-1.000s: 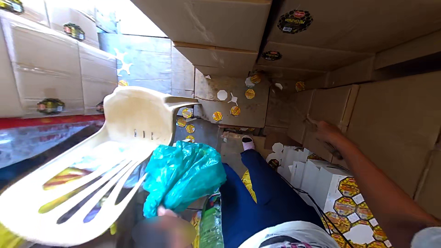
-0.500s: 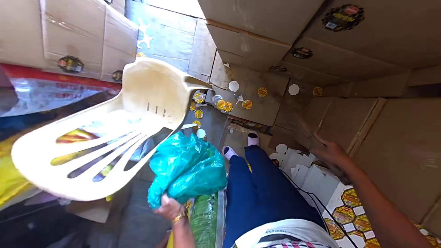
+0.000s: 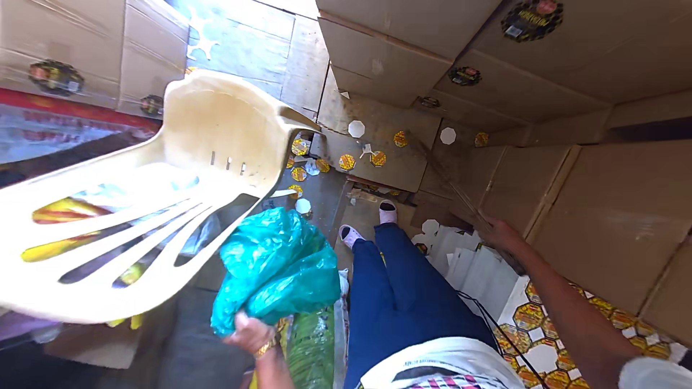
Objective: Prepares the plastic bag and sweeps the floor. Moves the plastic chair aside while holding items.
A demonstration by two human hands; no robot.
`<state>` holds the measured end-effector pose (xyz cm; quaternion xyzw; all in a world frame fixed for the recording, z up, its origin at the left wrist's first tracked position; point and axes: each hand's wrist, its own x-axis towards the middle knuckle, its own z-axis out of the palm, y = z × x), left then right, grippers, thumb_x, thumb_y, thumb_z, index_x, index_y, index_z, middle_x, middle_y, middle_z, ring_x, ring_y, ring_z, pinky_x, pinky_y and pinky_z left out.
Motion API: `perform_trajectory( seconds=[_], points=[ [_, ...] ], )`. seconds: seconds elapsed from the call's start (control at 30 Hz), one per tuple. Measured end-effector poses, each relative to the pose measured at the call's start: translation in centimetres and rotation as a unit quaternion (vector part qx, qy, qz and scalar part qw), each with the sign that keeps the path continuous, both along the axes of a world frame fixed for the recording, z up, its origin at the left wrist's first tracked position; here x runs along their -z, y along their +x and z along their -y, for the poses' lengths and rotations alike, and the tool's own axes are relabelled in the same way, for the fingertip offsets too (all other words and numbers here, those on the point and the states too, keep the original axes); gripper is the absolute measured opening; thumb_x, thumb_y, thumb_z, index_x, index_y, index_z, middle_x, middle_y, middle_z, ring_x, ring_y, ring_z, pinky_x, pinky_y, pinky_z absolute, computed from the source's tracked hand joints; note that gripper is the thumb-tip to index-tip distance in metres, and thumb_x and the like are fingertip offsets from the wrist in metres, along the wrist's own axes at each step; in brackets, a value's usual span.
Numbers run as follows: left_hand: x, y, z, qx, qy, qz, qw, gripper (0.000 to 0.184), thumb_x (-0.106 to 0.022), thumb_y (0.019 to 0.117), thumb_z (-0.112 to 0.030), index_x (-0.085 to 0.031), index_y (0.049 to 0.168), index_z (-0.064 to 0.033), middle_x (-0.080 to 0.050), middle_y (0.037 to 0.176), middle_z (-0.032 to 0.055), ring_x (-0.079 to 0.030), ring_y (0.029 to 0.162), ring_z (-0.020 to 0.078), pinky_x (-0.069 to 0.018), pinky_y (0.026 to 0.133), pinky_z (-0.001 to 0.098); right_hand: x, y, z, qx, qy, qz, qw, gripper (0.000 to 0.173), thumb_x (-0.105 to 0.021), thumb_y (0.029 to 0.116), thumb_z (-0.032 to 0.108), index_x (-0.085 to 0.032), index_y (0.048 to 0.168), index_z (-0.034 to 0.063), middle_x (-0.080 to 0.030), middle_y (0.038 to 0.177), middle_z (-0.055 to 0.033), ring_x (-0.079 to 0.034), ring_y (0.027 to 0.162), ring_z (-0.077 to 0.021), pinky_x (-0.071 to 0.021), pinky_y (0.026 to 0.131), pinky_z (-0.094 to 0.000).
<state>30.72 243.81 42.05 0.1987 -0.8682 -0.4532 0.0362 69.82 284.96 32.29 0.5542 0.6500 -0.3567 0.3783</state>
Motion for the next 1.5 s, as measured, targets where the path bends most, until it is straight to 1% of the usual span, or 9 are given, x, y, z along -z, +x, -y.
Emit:
perform_trajectory(
  seconds=[0.13,0.3,0.53,0.83,1.0,1.1,1.2,1.3,1.5],
  points=[
    [1.0,-0.7,2.2,-0.017,0.006,-0.004,1.000,0.042,-0.049,0.0968,0.005,-0.044,0.136,0.0177,-0.060,0.124,0.0258,-0.062,0.111,0.0162,-0.0502,0.099,0.0279,-2.1,-1.4,2.0,0.054,0.050,-0.017,0.997,0.078,-0.071,0.0973,0.021,-0.030,0.163,0.0146,-0.055,0.144,-0.0307,-0.054,0.132,-0.0484,-0.0400,0.110,-0.0643],
    [1.9,-0.7,3.5,-0.018,0.028,-0.023,0.999,0.041,-0.049,0.0952,0.008,-0.044,0.135,0.0183,-0.061,0.120,0.0228,-0.063,0.108,0.0121,-0.0517,0.096,0.0254,4.7,-13.4,7.3,0.156,0.014,-0.078,0.985,0.076,-0.076,0.0920,0.015,-0.037,0.155,-0.0036,-0.051,0.146,-0.0330,-0.050,0.136,-0.0466,-0.0399,0.113,-0.0602],
    [1.9,-0.4,7.9,-0.037,0.022,-0.040,0.998,0.040,-0.049,0.0940,0.008,-0.045,0.133,0.0177,-0.062,0.118,0.0210,-0.063,0.106,0.0119,-0.0525,0.095,0.0260,7.9,-22.6,18.7,-0.051,-0.143,-0.103,0.983,0.081,-0.074,0.0912,0.022,-0.034,0.161,0.0102,-0.060,0.138,-0.0274,-0.058,0.128,-0.0438,-0.0440,0.108,-0.0613],
    [0.8,-0.5,11.1,-0.097,0.049,-0.046,0.993,0.040,-0.050,0.0936,0.009,-0.045,0.133,0.0161,-0.061,0.115,0.0191,-0.063,0.103,0.0110,-0.0531,0.092,0.0249,-2.1,-12.2,13.4,-0.057,-0.035,-0.156,0.985,0.080,-0.075,0.0908,0.014,-0.037,0.161,0.0140,-0.060,0.139,-0.0278,-0.063,0.121,-0.0442,-0.0474,0.104,-0.0620],
    [0.8,-0.3,12.4,-0.117,0.048,-0.050,0.991,0.039,-0.050,0.0946,0.008,-0.045,0.133,0.0162,-0.061,0.115,0.0190,-0.063,0.102,0.0106,-0.0531,0.092,0.0247,0.6,-12.8,8.9,-0.027,0.061,-0.042,0.997,0.081,-0.069,0.0952,0.015,-0.026,0.163,0.0086,-0.058,0.136,-0.0339,-0.058,0.124,-0.0504,-0.0442,0.105,-0.0636],
    [1.0,0.1,12.9,-0.113,0.044,-0.053,0.991,0.041,-0.049,0.0952,0.008,-0.042,0.135,0.0169,-0.060,0.118,0.0201,-0.062,0.105,0.0107,-0.0520,0.094,0.0243,4.8,-17.7,9.6,-0.028,0.015,-0.022,0.999,0.074,-0.073,0.0946,0.018,-0.036,0.156,-0.0014,-0.053,0.143,-0.0337,-0.052,0.134,-0.0485,-0.0397,0.112,-0.0613],
    [1.1,0.3,13.4,-0.116,0.040,-0.057,0.991,0.040,-0.049,0.0951,0.008,-0.044,0.134,0.0167,-0.061,0.117,0.0196,-0.062,0.105,0.0104,-0.0520,0.094,0.0239,7.3,-19.6,12.4,-0.151,-0.071,-0.026,0.986,0.075,-0.072,0.0948,0.020,-0.036,0.160,0.0079,-0.060,0.136,-0.0295,-0.058,0.127,-0.0451,-0.0432,0.109,-0.0607],
    [0.9,0.3,14.0,-0.121,0.039,-0.050,0.991,0.040,-0.049,0.0955,0.007,-0.045,0.134,0.0163,-0.061,0.117,0.0201,-0.063,0.104,0.0113,-0.0522,0.093,0.0247,6.0,-16.6,13.4,-0.186,-0.099,-0.056,0.976,0.084,-0.075,0.0910,0.017,-0.031,0.163,0.0208,-0.061,0.139,-0.0253,-0.059,0.127,-0.0436,-0.0440,0.108,-0.0613],
    [0.7,0.1,14.5,-0.120,0.049,-0.052,0.990,0.042,-0.050,0.0948,0.007,-0.043,0.135,0.0167,-0.060,0.119,0.0212,-0.062,0.106,0.0120,-0.0514,0.095,0.0249,0.4,-3.7,14.2,-0.156,0.002,0.055,0.986,0.095,-0.076,0.0847,0.007,-0.025,0.164,0.0177,-0.063,0.130,-0.0310,-0.063,0.118,-0.0512,-0.0477,0.097,-0.0687]
  ],
)
